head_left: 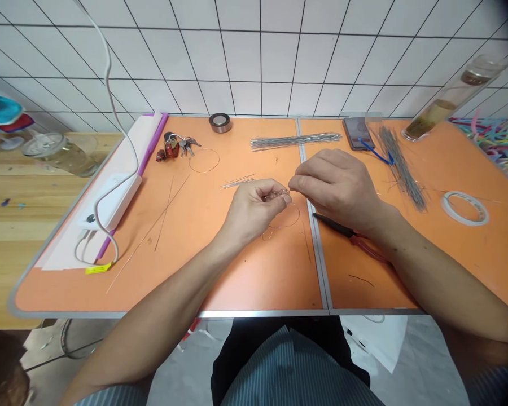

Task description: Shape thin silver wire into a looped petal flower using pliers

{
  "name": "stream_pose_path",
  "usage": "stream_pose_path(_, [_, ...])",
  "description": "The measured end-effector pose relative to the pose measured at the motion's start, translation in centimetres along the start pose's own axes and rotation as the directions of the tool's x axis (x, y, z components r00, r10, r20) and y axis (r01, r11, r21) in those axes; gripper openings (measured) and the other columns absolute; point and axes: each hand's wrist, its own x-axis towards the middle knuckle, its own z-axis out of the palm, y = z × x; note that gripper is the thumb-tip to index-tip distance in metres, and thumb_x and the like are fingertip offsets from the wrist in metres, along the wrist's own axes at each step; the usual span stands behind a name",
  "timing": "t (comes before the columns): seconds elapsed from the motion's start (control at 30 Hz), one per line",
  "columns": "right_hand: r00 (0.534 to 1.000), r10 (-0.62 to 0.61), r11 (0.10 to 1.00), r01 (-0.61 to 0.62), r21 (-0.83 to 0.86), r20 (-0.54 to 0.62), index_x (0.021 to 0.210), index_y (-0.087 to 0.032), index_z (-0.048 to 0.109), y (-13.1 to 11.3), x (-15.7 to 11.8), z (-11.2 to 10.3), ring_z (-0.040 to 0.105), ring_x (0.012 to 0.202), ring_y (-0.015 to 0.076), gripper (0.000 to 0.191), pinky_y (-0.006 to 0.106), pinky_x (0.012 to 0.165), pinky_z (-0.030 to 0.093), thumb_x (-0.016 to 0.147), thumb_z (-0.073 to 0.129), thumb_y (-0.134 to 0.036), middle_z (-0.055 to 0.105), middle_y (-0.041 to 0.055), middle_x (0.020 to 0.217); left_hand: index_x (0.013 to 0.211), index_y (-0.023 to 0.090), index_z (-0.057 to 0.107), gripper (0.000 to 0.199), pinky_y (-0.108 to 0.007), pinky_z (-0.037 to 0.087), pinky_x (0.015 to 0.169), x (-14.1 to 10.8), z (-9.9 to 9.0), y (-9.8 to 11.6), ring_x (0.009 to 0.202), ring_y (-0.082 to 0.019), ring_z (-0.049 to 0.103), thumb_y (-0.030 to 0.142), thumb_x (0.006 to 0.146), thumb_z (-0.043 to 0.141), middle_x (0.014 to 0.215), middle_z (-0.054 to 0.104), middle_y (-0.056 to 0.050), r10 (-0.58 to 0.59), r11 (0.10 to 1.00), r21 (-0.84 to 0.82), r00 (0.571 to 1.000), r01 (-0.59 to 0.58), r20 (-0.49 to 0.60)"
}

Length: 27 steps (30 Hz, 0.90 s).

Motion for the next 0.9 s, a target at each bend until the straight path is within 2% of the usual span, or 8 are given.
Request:
stream_pose_path(0.23, [0.991, 0.112, 0.992, -0.108, 0.063, -0.066, 0.092, -0.024, 0.075, -0.3, 0.3, 0.0, 0.063, 0.084, 0.0211, 0.026, 0.038, 0.071, 0.043, 0.104, 0.057, -0.01, 0.077, 0.0042, 0.096, 0.073, 0.019, 0.073, 0.017, -0.027, 0.037, 0.053, -0.2, 0.0, 0.1, 0.058, -0.011, 0.047, 0.031, 0.083, 0.081, 0.064, 0.058, 0.001, -0.025, 0.999, -0.028, 0.999, 0.024, -0.03])
stream_pose_path(0.43, [0.993, 0.11, 0.993, -0.108, 0.055, -0.041, 0.089, -0.024, 0.074, -0.4, 0.3, -0.1, 0.062, 0.081, 0.0208, 0.026, 0.037, 0.07, 0.043, 0.102, 0.057, -0.009, 0.076, 0.0043, 0.091, 0.072, 0.019, 0.072, 0.017, -0.027, 0.036, 0.054, -0.3, 0.0, 0.7, 0.058, -0.011, 0.045, 0.029, 0.083, 0.08, 0.063, 0.057, 0.002, -0.026, 0.999, -0.026, 0.999, 0.025, -0.037])
stream_pose_path(0.57, [0.987, 0.161, 0.986, -0.161, 0.053, -0.005, 0.088, -0.024, 0.073, -0.9, 0.2, 0.1, 0.061, 0.08, 0.0212, 0.025, 0.037, 0.07, 0.043, 0.102, 0.058, -0.011, 0.073, 0.005, 0.088, 0.073, 0.02, 0.073, 0.016, -0.027, 0.037, 0.054, -0.3, 0.1, 0.7, 0.057, -0.011, 0.047, 0.03, 0.084, 0.079, 0.064, 0.058, 0.002, -0.019, 1.0, -0.014, 0.998, 0.018, -0.059])
stream_pose_path(0.7, [0.972, 0.234, 0.968, -0.232, 0.099, -0.012, 0.091, -0.023, 0.073, -1.4, 0.1, 0.6, 0.064, 0.083, 0.0213, 0.021, 0.036, 0.072, 0.045, 0.105, 0.059, -0.017, 0.073, 0.0059, 0.089, 0.073, 0.019, 0.073, 0.016, -0.027, 0.038, 0.056, -0.2, 0.2, 0.3, 0.059, -0.011, 0.049, 0.031, 0.083, 0.079, 0.065, 0.059, 0.001, -0.004, 1.0, -0.017, 0.997, 0.003, -0.08])
stream_pose_path(0.9, [0.962, 0.27, 0.95, -0.26, 0.172, -0.037, 0.1, -0.022, 0.075, -1.3, 0.1, 0.4, 0.069, 0.088, 0.0216, 0.019, 0.035, 0.074, 0.05, 0.108, 0.058, -0.017, 0.077, 0.0076, 0.098, 0.072, 0.019, 0.073, 0.016, -0.027, 0.039, 0.056, -0.1, 0.1, 0.3, 0.061, -0.012, 0.051, 0.031, 0.082, 0.079, 0.068, 0.062, 0.001, 0.003, 1.0, -0.015, 0.993, -0.005, -0.114])
